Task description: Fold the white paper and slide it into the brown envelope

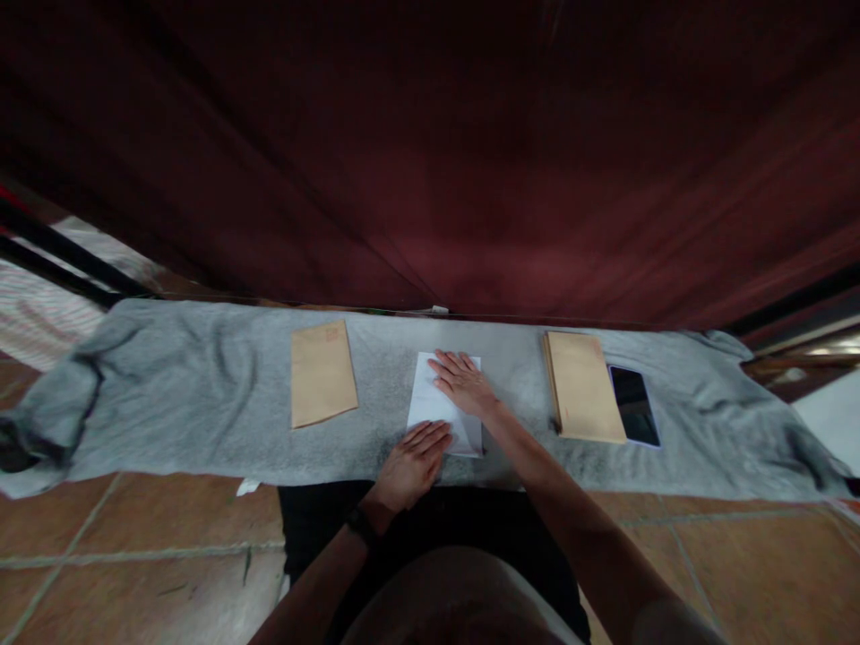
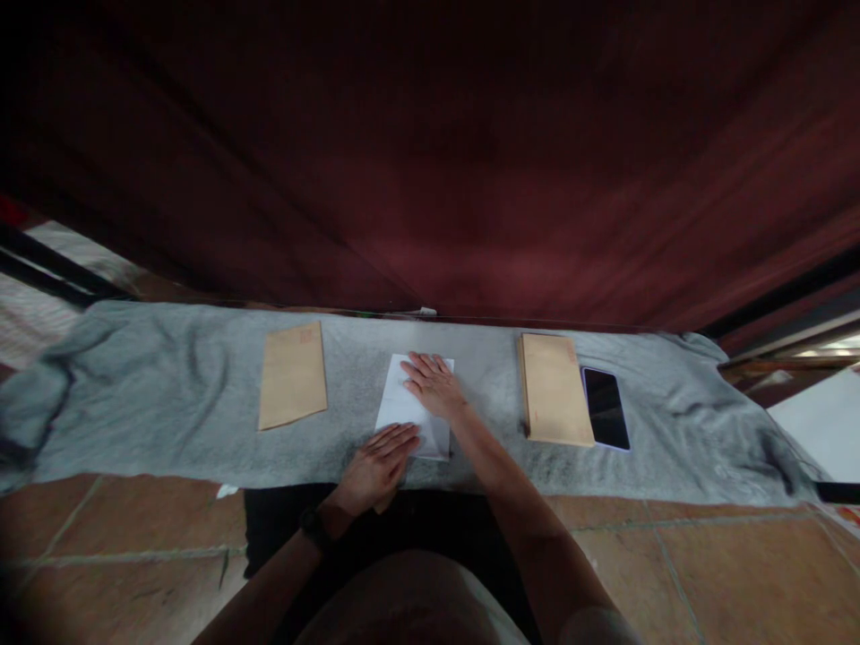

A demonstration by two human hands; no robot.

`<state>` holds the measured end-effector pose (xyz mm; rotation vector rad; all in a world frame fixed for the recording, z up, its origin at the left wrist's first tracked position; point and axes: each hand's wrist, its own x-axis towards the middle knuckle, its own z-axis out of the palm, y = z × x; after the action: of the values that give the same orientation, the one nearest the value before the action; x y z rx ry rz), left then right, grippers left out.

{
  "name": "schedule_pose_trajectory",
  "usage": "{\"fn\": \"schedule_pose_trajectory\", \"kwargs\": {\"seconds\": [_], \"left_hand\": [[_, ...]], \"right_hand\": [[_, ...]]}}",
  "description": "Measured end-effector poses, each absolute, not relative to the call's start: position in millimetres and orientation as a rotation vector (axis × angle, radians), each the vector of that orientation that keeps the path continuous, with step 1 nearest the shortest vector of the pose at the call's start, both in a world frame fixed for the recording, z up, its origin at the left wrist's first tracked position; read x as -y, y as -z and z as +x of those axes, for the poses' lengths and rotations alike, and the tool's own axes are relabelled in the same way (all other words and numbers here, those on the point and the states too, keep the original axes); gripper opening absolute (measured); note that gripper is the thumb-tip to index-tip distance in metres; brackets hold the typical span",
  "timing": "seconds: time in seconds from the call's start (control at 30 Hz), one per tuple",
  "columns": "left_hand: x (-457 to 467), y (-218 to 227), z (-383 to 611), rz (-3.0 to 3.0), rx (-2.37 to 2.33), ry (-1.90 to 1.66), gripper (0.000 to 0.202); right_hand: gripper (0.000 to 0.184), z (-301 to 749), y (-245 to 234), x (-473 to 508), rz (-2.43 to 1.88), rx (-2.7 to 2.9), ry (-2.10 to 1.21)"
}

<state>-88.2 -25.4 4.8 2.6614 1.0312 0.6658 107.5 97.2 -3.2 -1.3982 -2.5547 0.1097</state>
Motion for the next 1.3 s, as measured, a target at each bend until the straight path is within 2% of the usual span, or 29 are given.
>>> {"fn": "schedule_pose_trajectory", "kwargs": {"seconds": [0.8, 0.9, 1.1, 1.3], "left_hand": [[27, -10, -87, 2.649, -1.043, -0.71, 0.036], [27, -11, -87, 2.648, -1.046, -0.713, 0.036], [28, -9, -86, 2.653, -1.068, -0.735, 0.036], [28, -9, -86, 2.69, -1.081, -0.695, 0.034]], "right_hand": [[0.052, 158, 9, -86, -1.847, 2.096, 0.004], [0.052, 146, 5, -67, -1.749, 2.106, -0.024], [0.046, 108, -8, -26, -1.21, 2.51, -0.225], [0.044, 106, -7, -28, -1.335, 2.495, -0.202]]}}
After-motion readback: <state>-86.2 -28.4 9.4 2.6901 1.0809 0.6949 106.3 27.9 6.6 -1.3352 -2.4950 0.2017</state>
